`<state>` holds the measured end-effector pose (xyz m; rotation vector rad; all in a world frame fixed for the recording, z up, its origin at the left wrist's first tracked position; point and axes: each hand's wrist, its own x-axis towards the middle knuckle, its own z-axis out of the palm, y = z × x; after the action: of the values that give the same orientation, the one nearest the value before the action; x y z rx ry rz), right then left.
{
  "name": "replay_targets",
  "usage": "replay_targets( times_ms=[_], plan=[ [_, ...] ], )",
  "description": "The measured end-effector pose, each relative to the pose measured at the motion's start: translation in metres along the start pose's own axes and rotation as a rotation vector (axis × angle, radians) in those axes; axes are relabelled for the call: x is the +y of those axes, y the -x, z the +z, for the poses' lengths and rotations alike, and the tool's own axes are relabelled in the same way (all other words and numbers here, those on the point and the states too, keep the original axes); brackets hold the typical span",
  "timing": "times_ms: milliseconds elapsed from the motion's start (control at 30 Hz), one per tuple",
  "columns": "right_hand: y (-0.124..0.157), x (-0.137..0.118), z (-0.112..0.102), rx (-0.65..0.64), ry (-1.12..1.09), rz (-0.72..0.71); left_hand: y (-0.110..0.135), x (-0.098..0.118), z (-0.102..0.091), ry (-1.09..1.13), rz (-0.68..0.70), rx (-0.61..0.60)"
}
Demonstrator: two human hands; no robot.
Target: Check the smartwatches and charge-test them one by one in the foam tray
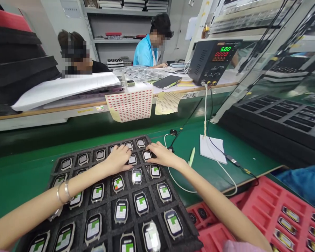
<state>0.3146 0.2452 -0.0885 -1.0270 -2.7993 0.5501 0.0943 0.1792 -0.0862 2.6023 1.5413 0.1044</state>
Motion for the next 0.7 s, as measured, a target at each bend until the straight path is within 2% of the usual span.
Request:
replay_targets(
  times_ms=[200, 433, 600, 700],
  plan=[
    [0.009, -0.008, 0.004, -0.016, -0.131, -0.02, 0.008, 0.002, -0.002, 0.168, -0.055, -0.049],
    [0.006, -0.011, 0.006, 0.164, -0.471, 0.099, 0.016, -0.013, 0.008, 0.64, -0.148, 0.037],
    [0.004, -0.027, -0.004, 0.224, -0.866, 0.112, 0.041, -0.028, -0.01, 1.154, -0.216, 0.045],
    [-0.003, -0.048, -0.006, 0.21, -1.074, 0.07, 0.06, -0.031, -0.025, 1.369, -0.234, 0.112]
  ],
)
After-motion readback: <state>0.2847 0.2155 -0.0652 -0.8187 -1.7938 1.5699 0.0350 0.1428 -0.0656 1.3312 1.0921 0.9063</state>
